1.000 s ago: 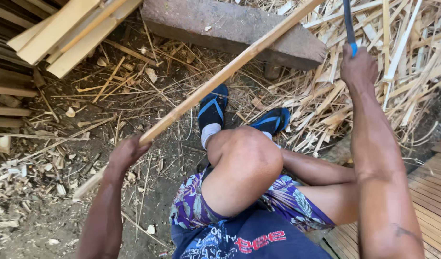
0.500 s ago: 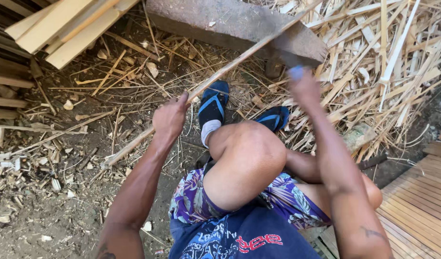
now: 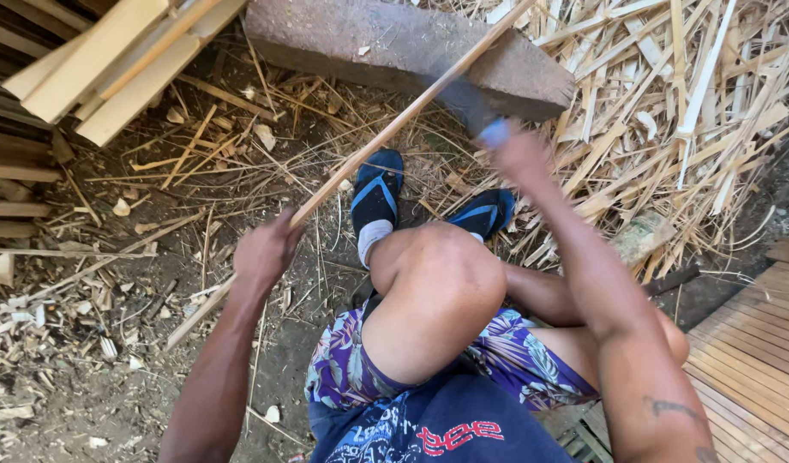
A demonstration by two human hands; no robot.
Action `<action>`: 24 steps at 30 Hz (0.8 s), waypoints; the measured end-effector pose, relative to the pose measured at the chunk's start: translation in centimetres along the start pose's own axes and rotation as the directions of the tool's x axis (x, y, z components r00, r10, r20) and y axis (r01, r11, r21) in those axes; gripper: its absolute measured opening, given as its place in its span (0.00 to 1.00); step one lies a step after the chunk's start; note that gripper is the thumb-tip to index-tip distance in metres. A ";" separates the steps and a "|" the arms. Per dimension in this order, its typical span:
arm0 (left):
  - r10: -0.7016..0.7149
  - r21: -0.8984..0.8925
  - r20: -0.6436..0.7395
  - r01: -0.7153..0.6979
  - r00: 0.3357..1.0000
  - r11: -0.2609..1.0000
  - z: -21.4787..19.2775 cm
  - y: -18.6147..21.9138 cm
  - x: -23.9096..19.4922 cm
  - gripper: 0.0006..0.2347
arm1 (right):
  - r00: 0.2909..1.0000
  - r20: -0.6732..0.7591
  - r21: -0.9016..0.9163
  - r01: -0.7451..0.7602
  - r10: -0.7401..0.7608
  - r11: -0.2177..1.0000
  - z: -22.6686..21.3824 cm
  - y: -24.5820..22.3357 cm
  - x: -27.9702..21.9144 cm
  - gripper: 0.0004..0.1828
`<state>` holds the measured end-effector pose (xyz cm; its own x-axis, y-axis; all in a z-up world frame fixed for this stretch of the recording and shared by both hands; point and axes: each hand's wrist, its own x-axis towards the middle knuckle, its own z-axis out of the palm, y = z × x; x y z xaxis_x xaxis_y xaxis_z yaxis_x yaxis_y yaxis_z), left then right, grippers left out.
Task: The person sits on the ground and uses a machete to shave thin strips from a long piece of wood. They hold the wood steady with their left hand and repeatedly strike it with the machete in their right hand, creating a pile of wood shavings.
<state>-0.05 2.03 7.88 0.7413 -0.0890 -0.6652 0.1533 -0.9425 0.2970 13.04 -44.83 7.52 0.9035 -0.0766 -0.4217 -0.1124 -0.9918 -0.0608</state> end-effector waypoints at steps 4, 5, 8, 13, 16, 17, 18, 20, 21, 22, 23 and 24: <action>0.152 -0.112 -0.159 -0.171 0.976 0.979 1.4 -3.3 1.3 0.23 | 0.848 -0.067 0.440 -0.447 0.525 0.779 -10.6 8.5 3.7 0.27; 0.127 -0.093 -0.154 -0.142 0.980 0.985 1.7 -3.1 1.6 0.23 | 0.880 -0.072 0.362 -0.416 0.470 0.834 -11.2 8.1 3.2 0.28; 0.096 0.009 -0.252 -0.097 0.963 0.995 1.3 0.1 3.4 0.23 | 0.962 -0.124 0.105 -0.232 0.244 0.967 -10.5 4.3 1.7 0.27; -0.037 -0.066 0.034 0.039 0.999 0.997 -1.1 5.3 3.0 0.23 | 0.992 0.074 0.251 -0.120 0.104 0.960 -1.8 -6.0 -3.9 0.30; 0.168 -0.052 -0.148 -0.177 0.975 0.983 -1.7 5.1 2.9 0.19 | 0.887 0.212 -0.017 0.422 -0.409 0.906 3.4 -10.7 -8.3 0.33; 0.191 -0.078 -0.153 -0.205 0.970 0.976 -1.5 4.6 2.9 0.17 | 0.904 0.175 0.006 0.395 -0.390 0.919 3.8 -10.4 -8.0 0.32; 0.214 -0.103 -0.159 -0.232 0.964 0.967 -1.3 4.0 2.8 0.15 | 0.919 0.137 0.030 0.368 -0.369 0.929 3.7 -9.8 -7.2 0.31; 0.210 -0.126 -0.146 -0.229 0.967 0.965 -1.1 3.6 2.7 0.13 | 0.973 0.081 0.032 0.214 -0.216 0.976 1.3 -7.8 -4.4 0.31; 0.189 -0.118 -0.118 -0.203 0.975 0.972 -1.2 3.9 2.7 0.13 | 0.995 0.063 0.020 0.072 -0.073 0.997 -0.6 -6.8 -3.0 0.31; 0.168 -0.108 -0.090 -0.177 0.982 0.978 -1.3 4.1 2.7 0.13 | 0.998 0.035 0.042 0.059 -0.060 0.997 -1.6 -6.9 -2.6 0.31; 0.163 -0.105 -0.085 -0.171 0.983 0.980 -1.4 4.1 2.7 0.12 | 0.999 0.007 0.067 0.040 -0.041 0.997 -2.3 -7.1 -2.7 0.30; 0.158 -0.102 -0.080 -0.166 0.984 0.981 -1.5 4.1 2.7 0.12 | 1.000 -0.019 0.093 0.022 -0.020 0.995 -3.1 -7.3 -2.8 0.30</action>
<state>3.55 -1.56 8.30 0.8063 -0.2106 -0.5528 0.0943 -0.8767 0.4717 12.56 -37.66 11.93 0.9134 -0.0583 -0.4028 -0.1304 -0.9794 -0.1541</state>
